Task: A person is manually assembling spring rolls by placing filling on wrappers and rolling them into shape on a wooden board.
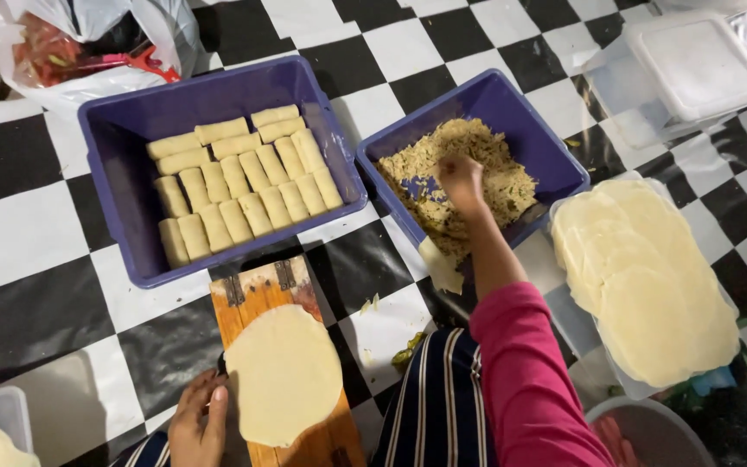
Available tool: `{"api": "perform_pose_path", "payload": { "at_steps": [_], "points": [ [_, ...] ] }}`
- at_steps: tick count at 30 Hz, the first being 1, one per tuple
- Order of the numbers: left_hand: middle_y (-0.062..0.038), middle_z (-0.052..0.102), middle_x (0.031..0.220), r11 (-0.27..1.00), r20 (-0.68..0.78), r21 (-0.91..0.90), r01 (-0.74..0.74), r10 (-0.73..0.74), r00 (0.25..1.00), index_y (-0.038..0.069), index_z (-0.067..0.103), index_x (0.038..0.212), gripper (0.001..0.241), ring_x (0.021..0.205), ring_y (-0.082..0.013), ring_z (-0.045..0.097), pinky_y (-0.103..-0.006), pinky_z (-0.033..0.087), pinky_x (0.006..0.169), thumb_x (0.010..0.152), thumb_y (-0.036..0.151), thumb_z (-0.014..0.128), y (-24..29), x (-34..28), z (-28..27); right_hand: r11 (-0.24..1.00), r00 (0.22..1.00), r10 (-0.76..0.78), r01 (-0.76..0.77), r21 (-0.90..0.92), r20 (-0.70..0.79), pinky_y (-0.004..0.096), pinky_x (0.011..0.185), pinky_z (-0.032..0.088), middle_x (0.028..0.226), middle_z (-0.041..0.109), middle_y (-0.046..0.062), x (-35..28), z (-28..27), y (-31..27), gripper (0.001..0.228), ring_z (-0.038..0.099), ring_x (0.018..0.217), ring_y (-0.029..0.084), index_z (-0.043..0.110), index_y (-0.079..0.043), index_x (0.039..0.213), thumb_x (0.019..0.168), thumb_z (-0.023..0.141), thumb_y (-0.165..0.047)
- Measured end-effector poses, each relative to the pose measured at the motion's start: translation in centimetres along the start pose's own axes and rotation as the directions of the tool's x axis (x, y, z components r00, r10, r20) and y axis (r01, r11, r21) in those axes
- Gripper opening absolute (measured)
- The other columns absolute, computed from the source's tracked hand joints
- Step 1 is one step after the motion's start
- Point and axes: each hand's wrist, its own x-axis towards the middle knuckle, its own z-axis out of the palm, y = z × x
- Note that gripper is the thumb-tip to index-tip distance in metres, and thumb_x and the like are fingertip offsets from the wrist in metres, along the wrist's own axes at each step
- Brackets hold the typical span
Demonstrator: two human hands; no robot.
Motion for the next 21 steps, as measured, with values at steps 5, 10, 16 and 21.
{"api": "perform_pose_path", "payload": {
  "at_steps": [5,10,16,21],
  "points": [
    [-0.015,0.066,0.135,1.000,-0.025,0.025,-0.011,0.012,1.000,-0.006,0.073,0.112,0.035,0.112,-0.0290,0.066,-0.0358,0.054,0.087,0.096,0.023,0.061,2.4,-0.6,-1.0,0.991,0.994,0.100,-0.095,-0.096,0.042,0.028,0.052,0.047,0.072,0.066,0.004,-2.5,-5.3,-2.3,0.011,0.052,0.055,0.013,0.071,-0.006,0.078,0.088,0.071,-0.009],
    [-0.017,0.064,0.135,0.993,-0.086,0.041,-0.107,0.111,0.990,-0.007,0.072,0.112,0.033,0.107,-0.0293,0.067,-0.0342,0.056,0.081,0.097,0.021,0.062,2.6,-1.5,-0.8,0.997,0.994,0.041,-0.048,-0.066,-0.098,0.026,0.060,0.054,0.075,0.073,0.007,-4.9,-8.1,-3.4,0.012,0.062,0.062,0.015,0.079,-0.004,0.089,0.082,0.070,-0.006],
    [-0.021,0.064,0.130,0.957,-0.188,0.012,-0.290,0.287,0.939,-0.004,0.070,0.114,0.026,0.104,-0.0319,0.066,-0.0354,0.054,0.088,0.096,0.014,0.065,2.1,-2.9,-1.6,0.952,0.998,-0.032,0.015,0.304,0.050,0.021,0.052,0.041,0.069,0.056,-0.003,-13.9,-9.4,-14.8,0.023,0.047,0.057,0.007,0.074,-0.004,0.107,0.084,0.077,-0.006],
    [-0.019,0.064,0.129,0.910,-0.264,0.070,-0.408,0.412,0.872,0.003,0.072,0.118,0.028,0.118,-0.0434,0.065,-0.0513,0.051,0.101,0.095,0.018,0.074,4.6,-3.8,-1.9,0.890,0.931,-0.072,-0.101,0.444,0.357,0.034,0.081,0.060,0.097,0.077,0.013,-25.0,-3.9,-23.5,0.032,0.074,0.086,0.021,0.075,-0.008,0.109,0.079,0.075,0.003]
  ]
}}
